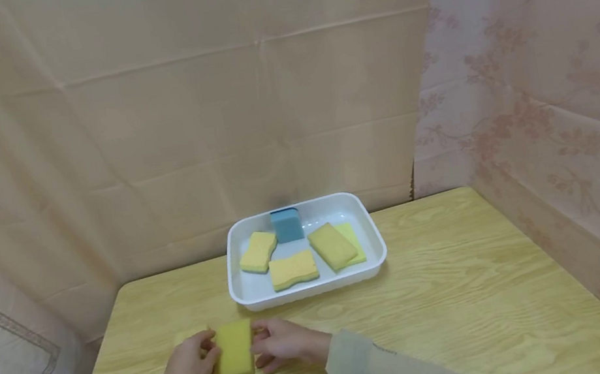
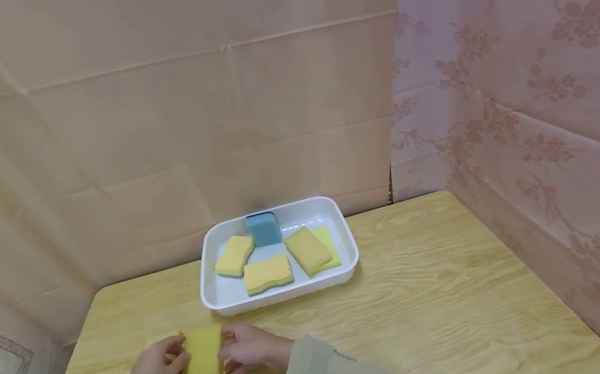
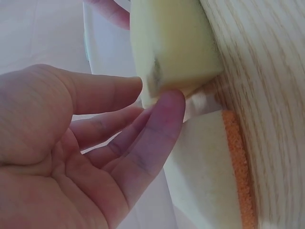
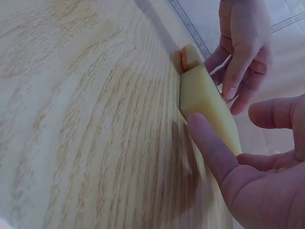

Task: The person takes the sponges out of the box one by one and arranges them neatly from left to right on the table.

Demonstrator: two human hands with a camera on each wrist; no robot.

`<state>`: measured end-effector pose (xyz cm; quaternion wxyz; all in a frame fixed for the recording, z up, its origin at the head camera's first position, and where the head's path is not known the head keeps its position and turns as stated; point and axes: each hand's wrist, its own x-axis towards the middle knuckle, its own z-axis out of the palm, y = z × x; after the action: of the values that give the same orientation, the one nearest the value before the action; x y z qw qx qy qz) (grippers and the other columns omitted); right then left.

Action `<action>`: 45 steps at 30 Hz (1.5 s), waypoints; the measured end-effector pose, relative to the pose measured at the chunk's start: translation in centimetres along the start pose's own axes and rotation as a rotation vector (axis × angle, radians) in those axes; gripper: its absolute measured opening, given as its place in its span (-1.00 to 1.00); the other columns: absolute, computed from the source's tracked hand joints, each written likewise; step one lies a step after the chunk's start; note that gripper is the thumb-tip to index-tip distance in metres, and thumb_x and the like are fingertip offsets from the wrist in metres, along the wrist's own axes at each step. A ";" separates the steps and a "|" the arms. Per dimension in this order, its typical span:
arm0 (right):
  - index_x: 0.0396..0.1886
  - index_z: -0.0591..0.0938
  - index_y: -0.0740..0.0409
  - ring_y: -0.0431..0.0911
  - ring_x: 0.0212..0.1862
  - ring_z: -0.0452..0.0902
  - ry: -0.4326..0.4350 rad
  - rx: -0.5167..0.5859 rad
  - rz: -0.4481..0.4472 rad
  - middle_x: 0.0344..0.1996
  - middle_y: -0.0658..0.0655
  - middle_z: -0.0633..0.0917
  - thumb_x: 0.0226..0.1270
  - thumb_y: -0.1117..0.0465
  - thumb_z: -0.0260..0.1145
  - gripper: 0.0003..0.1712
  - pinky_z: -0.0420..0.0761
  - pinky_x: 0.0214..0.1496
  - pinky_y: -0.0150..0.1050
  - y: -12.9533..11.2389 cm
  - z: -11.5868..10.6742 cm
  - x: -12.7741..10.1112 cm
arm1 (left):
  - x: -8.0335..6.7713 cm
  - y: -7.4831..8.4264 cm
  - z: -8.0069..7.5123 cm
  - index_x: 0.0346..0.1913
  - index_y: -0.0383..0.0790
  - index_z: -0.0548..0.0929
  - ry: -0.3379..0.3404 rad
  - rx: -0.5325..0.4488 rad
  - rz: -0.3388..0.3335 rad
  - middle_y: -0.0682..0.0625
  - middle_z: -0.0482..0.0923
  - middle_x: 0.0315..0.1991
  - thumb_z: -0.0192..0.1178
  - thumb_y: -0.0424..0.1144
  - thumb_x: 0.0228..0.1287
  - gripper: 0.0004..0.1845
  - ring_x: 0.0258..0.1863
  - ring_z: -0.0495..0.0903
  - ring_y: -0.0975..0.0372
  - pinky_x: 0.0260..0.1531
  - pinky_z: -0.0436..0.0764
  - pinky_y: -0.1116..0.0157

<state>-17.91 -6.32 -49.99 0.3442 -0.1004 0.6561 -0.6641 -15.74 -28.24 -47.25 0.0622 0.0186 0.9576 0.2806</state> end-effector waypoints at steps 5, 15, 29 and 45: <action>0.50 0.28 0.31 0.12 -0.11 0.66 0.007 -0.040 0.018 -0.04 0.17 0.64 0.42 0.34 0.27 -0.30 0.73 -0.05 0.01 -0.6 -0.7 -0.2 | 0.0 0.2 -0.3 0.21 -0.52 0.55 -0.003 -0.018 0.006 -0.24 0.64 -0.04 0.28 -0.40 0.32 -0.56 -0.26 0.61 0.16 -0.37 0.66 0.24; 0.28 0.52 0.34 -0.01 -0.13 0.60 -0.082 -0.202 -0.082 -0.16 0.07 0.63 0.35 0.35 0.24 -0.50 0.72 -0.05 -0.03 -2.4 -1.7 -1.3 | -0.5 1.3 -0.7 0.19 -0.38 0.60 0.051 -0.033 0.143 -0.29 0.55 0.07 0.32 -0.29 0.36 -0.60 -0.18 0.66 0.10 -0.18 0.69 0.06; 0.39 0.46 0.25 0.17 0.01 0.65 -0.035 -0.201 -0.081 0.02 0.25 0.69 0.45 0.24 0.29 -0.44 0.67 0.06 0.07 -4.7 -3.6 -1.8 | -0.3 4.8 -1.8 0.18 -0.28 0.63 0.081 -0.037 0.207 -0.23 0.55 0.12 0.31 -0.25 0.39 -0.64 -0.13 0.68 0.07 -0.15 0.70 0.05; 0.44 0.38 0.35 0.25 0.11 0.62 0.050 -0.163 -0.084 0.12 0.35 0.63 0.51 0.20 0.23 -0.39 0.63 0.17 0.07 -6.4 -6.3 -1.1 | 3.5 7.5 -3.1 0.04 -0.30 0.69 -0.085 -0.060 0.220 -0.17 0.67 0.02 0.26 -0.21 0.43 -0.74 -0.23 0.66 0.12 -0.22 0.68 0.13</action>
<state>-22.83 -1.27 -44.40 0.2903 -0.1390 0.7116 -0.6245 -19.66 -23.36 -41.01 0.0722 0.1338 0.9374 0.3134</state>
